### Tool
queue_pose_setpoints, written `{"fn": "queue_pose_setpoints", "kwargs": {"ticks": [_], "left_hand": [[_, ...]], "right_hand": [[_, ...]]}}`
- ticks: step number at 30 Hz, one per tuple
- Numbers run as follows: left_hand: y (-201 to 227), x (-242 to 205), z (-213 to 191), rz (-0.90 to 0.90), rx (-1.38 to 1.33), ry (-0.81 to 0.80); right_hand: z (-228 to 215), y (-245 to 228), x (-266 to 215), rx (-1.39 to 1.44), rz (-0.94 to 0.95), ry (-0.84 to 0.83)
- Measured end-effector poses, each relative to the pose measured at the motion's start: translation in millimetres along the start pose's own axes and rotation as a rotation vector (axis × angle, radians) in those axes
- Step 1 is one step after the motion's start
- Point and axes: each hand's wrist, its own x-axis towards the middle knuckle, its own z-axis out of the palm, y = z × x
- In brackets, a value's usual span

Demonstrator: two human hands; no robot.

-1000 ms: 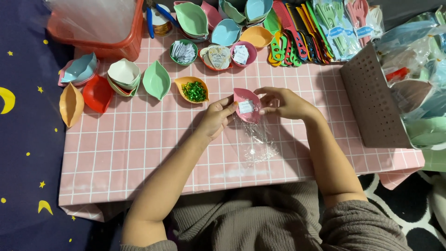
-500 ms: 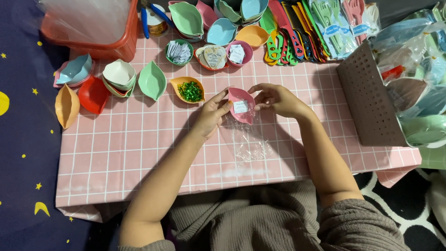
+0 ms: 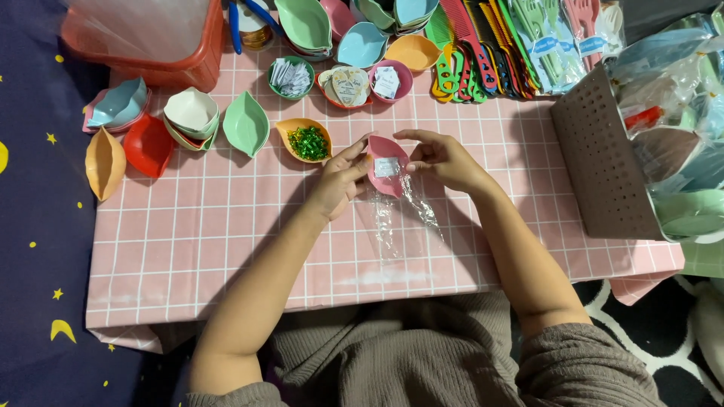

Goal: Assembling sunflower components by placing leaf-shaped cutouts and green sequins into small plastic bags.

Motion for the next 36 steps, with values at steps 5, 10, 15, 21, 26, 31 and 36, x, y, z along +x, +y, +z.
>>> {"fn": "queue_pose_setpoints", "kwargs": {"ticks": [5, 10, 15, 21, 26, 31, 36], "left_hand": [[13, 0, 7, 0.074, 0.115, -0.105], [-17, 18, -23, 0.058, 0.059, -0.054], [-9, 9, -6, 0.064, 0.060, 0.027], [-10, 10, -4, 0.184, 0.104, 0.025], [-16, 13, -8, 0.170, 0.110, 0.036], [-35, 23, -22, 0.152, 0.140, 0.043], [-26, 17, -15, 0.214, 0.239, 0.095]], "right_hand": [[-3, -3, -3, -0.029, -0.064, -0.036], [5, -14, -7, -0.040, -0.090, -0.062], [10, -25, -7, -0.017, -0.116, -0.068], [15, -25, -8, 0.012, -0.091, -0.087], [13, -3, 3, 0.038, -0.113, -0.008], [17, 6, 6, 0.014, -0.118, 0.033], [22, -5, -3, 0.046, -0.144, -0.060]]}}
